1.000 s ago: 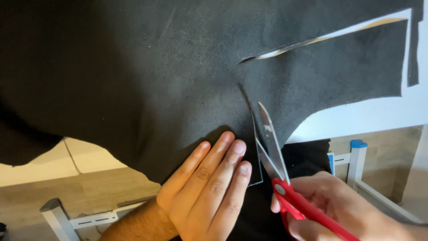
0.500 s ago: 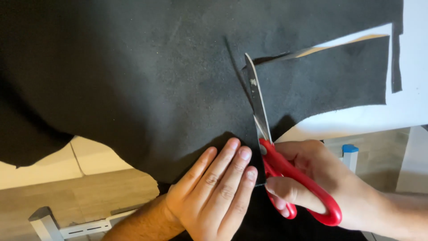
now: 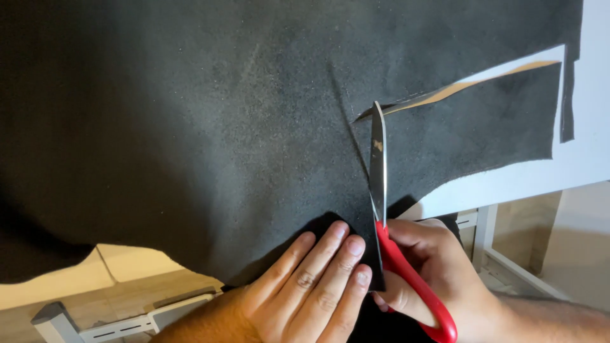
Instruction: Cutting shapes out of a large piece of black leather using scissors on a workshop table.
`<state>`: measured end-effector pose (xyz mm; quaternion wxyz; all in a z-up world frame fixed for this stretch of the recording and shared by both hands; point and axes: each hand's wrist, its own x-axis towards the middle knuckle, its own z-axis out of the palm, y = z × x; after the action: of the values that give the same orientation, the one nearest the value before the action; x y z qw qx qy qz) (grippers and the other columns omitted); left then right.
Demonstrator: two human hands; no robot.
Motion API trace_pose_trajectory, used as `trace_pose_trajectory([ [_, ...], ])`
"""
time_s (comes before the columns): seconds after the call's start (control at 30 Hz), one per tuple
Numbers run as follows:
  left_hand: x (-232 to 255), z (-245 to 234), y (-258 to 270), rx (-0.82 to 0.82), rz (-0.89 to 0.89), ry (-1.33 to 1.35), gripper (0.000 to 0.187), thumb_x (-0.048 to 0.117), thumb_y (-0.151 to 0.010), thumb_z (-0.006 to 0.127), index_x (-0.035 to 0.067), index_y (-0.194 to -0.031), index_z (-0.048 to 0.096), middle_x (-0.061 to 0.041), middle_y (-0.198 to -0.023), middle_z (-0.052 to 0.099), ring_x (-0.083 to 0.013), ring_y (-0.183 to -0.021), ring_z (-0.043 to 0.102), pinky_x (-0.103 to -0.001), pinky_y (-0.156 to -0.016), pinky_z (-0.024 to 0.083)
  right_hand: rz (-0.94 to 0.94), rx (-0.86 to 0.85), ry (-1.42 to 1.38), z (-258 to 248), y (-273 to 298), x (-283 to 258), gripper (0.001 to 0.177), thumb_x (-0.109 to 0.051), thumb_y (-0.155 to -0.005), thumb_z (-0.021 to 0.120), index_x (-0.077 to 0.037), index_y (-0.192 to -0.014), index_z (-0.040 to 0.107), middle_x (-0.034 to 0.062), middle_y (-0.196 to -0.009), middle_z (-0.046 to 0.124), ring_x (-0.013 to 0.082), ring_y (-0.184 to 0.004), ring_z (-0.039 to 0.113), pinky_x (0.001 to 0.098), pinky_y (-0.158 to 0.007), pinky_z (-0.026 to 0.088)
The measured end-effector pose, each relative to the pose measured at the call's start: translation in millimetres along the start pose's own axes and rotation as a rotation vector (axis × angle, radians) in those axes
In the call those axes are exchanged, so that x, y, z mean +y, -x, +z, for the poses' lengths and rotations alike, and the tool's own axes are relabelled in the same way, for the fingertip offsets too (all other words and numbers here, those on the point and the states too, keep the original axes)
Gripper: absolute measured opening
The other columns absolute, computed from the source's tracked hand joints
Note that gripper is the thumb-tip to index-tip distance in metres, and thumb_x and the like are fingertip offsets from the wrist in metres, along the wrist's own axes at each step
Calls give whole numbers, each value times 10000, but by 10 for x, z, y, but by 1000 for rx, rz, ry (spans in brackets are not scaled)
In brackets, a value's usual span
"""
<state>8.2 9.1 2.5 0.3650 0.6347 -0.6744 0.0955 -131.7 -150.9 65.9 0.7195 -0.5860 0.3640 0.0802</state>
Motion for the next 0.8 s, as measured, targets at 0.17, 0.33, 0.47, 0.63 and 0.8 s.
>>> trace_pose_trajectory([
  [0.17,-2,86,54,60,-12,-28,264,174,-1118,364,102,-1223,595,-70,-1239,727,-211,-1108,801,-313,-949,621,-79,48,136,32,-17,5,448,-478,-877,708,-43,-798,632,-44,-649,442,79,-581,359,262,-478,335],
  [0.33,-61,99,42,77,21,-46,247,181,-1118,379,109,-1210,596,-52,-1218,737,-187,-1091,803,-291,-938,616,-126,73,177,102,-74,-70,371,-358,-900,668,-79,-695,534,-63,-561,363,66,-508,284,261,-417,266],
  [0.47,-56,138,71,97,3,-36,204,177,-1113,430,112,-1220,590,-46,-1216,737,-180,-1083,807,-280,-927,625,-156,99,236,135,-93,-98,340,-265,-912,630,-99,-659,475,-56,-556,326,76,-498,262,273,-411,250],
  [0.63,-74,133,90,73,18,-24,218,181,-1118,417,110,-1227,591,-53,-1235,726,-186,-1101,800,-283,-939,624,-121,121,266,125,-61,-27,295,-162,-889,637,-99,-649,479,-52,-568,329,72,-523,264,275,-409,250],
  [0.8,-97,136,110,77,33,-22,211,189,-1119,435,104,-1242,584,-54,-1241,722,-188,-1100,800,-280,-933,630,-94,90,232,88,-54,-81,261,-176,-906,659,-74,-695,545,-46,-601,359,68,-548,298,261,-427,271],
])
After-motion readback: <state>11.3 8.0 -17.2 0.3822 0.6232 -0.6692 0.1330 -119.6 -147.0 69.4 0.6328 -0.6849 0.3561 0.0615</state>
